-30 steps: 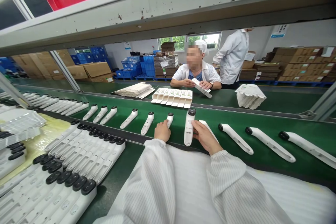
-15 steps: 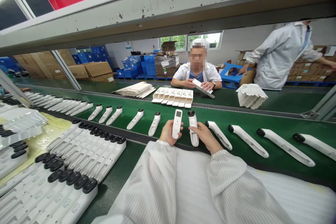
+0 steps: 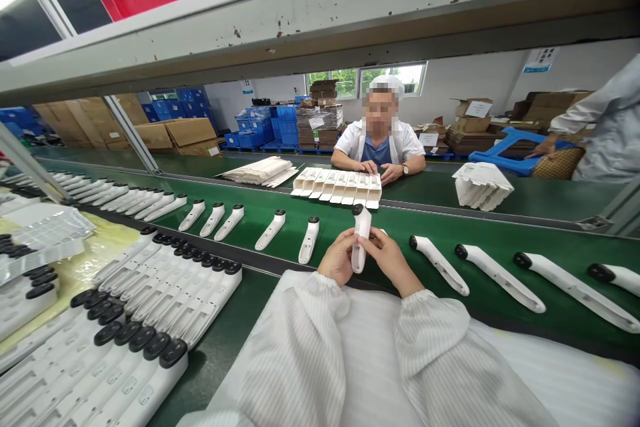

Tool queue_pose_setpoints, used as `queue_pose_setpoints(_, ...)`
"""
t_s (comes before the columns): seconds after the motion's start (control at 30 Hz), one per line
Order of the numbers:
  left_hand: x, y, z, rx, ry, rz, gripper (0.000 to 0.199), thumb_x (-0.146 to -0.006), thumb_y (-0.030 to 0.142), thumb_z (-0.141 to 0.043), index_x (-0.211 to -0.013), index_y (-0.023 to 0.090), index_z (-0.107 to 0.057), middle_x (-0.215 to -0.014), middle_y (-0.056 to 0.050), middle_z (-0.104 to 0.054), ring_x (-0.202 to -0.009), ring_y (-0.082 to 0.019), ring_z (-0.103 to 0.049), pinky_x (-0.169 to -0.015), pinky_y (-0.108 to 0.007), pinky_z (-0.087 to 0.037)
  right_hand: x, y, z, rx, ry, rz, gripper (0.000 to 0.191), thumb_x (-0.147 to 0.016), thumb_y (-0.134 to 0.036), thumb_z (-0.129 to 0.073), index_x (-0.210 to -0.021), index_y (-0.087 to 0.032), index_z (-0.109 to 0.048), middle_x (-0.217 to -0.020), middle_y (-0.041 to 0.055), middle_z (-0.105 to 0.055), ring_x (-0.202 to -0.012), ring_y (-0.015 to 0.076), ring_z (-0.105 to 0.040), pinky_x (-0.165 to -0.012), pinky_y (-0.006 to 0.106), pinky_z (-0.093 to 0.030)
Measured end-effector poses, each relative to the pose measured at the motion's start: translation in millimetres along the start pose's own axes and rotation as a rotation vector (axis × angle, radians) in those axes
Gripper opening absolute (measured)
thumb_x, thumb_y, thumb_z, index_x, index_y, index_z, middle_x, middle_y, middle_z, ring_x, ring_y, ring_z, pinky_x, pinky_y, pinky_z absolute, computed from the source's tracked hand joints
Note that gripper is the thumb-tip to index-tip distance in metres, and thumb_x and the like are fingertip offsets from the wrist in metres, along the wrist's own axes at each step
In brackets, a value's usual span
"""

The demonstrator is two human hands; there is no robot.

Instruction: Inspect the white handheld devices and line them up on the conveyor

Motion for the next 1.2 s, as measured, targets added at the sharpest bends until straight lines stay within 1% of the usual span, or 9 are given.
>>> queue_pose_setpoints(0.13,-3.4,6.2,6.1,-0.200,0.020,-0.058,0.023,-0.076,0.029,-0.060,-0.095,0.017,-0.059,-0.084,-0.005,-0.062,-0.078,-0.016,-0.059,-0.068,-0.027,-0.046,3.8,-2.4,-1.9,-0.329,-0.071,-0.155,0.041,-0.065,-0.045,-0.069,-0.098,-0.022,-0.060,-0.094,0.0032,-0.063,-0.088,0.0203,-0.058,-0.073,0.032,-0.048)
queue_pose_setpoints(0.3,-5.5,37.2,30.9,-1.309,0.402,-0.389,0.038,-0.077,0.020,-0.057,-0.115,0.020,-0.055,-0.122,-0.013,-0.054,-0.117,-0.029,-0.045,-0.092,-0.041,-0.038,7.6,-8.0,4.3,-0.376,-0.052,-0.230,0.033,-0.072,-0.052,-0.062,-0.083,-0.022,-0.062,-0.089,0.0021,-0.063,-0.085,0.0177,-0.056,-0.068,0.027,-0.048)
queue_pose_setpoints(0.37,-6.6,44.2,40.9,-1.649,0.487,-0.313,0.046,-0.076,0.016,-0.055,-0.122,0.019,-0.051,-0.126,-0.015,-0.051,-0.122,-0.032,-0.040,-0.095,-0.046,-0.035,8.1,-9.7,4.7,-0.364,-0.061,-0.262,0.031,-0.073,-0.051,-0.062,-0.083,-0.022,-0.062,-0.092,0.0030,-0.065,-0.086,0.0184,-0.058,-0.069,0.028,-0.048)
queue_pose_setpoints(0.47,-7.8,44.9,47.0,-1.798,0.423,-0.145,0.049,-0.080,0.013,-0.048,-0.128,0.019,-0.044,-0.121,-0.015,-0.054,-0.116,-0.031,-0.045,-0.090,-0.042,-0.039,8.1,-8.6,4.2,-0.344,-0.080,-0.292,0.029,-0.077,-0.050,-0.058,-0.085,-0.022,-0.061,-0.094,0.0049,-0.067,-0.084,0.0196,-0.062,-0.073,0.031,-0.049)
queue_pose_setpoints(0.67,-8.3,33.7,36.4,-1.830,0.339,-0.161,0.054,-0.078,0.014,-0.050,-0.131,0.017,-0.041,-0.123,-0.015,-0.053,-0.117,-0.031,-0.044,-0.088,-0.039,-0.041,2.5,8.6,7.5,-0.119,-0.041,-0.334,0.026,-0.081,-0.046,-0.052,-0.084,-0.021,-0.056,-0.092,0.0065,-0.067,-0.075,0.0188,-0.064,-0.070,0.031,-0.049)
queue_pose_setpoints(0.8,-13.1,31.3,36.7,-1.529,0.330,-0.193,0.054,-0.075,0.010,-0.051,-0.129,0.012,-0.044,-0.120,-0.016,-0.055,-0.115,-0.029,-0.047,-0.087,-0.034,-0.042,-2.0,12.2,13.5,0.267,0.019,-0.354,0.022,-0.080,-0.039,-0.052,-0.090,-0.020,-0.055,-0.090,0.0052,-0.066,-0.082,0.0198,-0.062,-0.072,0.030,-0.044)
queue_pose_setpoints(0.9,-14.8,32.2,38.5,-0.842,0.262,-0.104,0.040,-0.079,0.016,-0.045,-0.119,0.013,-0.051,-0.116,-0.014,-0.058,-0.098,-0.022,-0.058,-0.062,-0.025,-0.045,-2.8,12.0,17.8,0.546,0.028,-0.346,0.025,-0.083,-0.039,-0.046,-0.096,-0.020,-0.055,-0.092,0.0067,-0.065,-0.085,0.0219,-0.061,-0.072,0.031,-0.042)
queue_pose_setpoints(1.0,-11.2,31.3,32.2,-0.268,0.091,0.025,0.026,-0.081,0.023,-0.041,-0.098,0.012,-0.058,-0.107,-0.014,-0.062,-0.077,-0.016,-0.060,-0.044,-0.020,-0.035,-2.2,15.9,20.4,0.731,0.044,-0.271,0.028,-0.085,-0.035,-0.043,-0.101,-0.017,-0.058,-0.101,0.0123,-0.062,-0.091,0.0251,-0.059,-0.076,0.033,-0.041)
queue_pose_setpoints(1.2,-0.7,16.6,8.8,-0.108,0.079,0.078,0.026,-0.083,0.035,-0.051,-0.092,0.013,-0.060,-0.088,-0.010,-0.064,-0.062,-0.012,-0.055,-0.040,-0.018,-0.030,-1.8,13.3,16.2,0.644,0.262,0.041,0.042,-0.080,-0.030,-0.048,-0.119,-0.016,-0.054,-0.119,0.0144,-0.055,-0.111,0.0288,-0.049,-0.094,0.042,-0.037)
Point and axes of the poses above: each hand's wrist, its own x-axis away from the middle knuckle, its own z-axis out of the back of the hand, y = z × x, the point moved 1 cm from there along -x, towards the middle knuckle
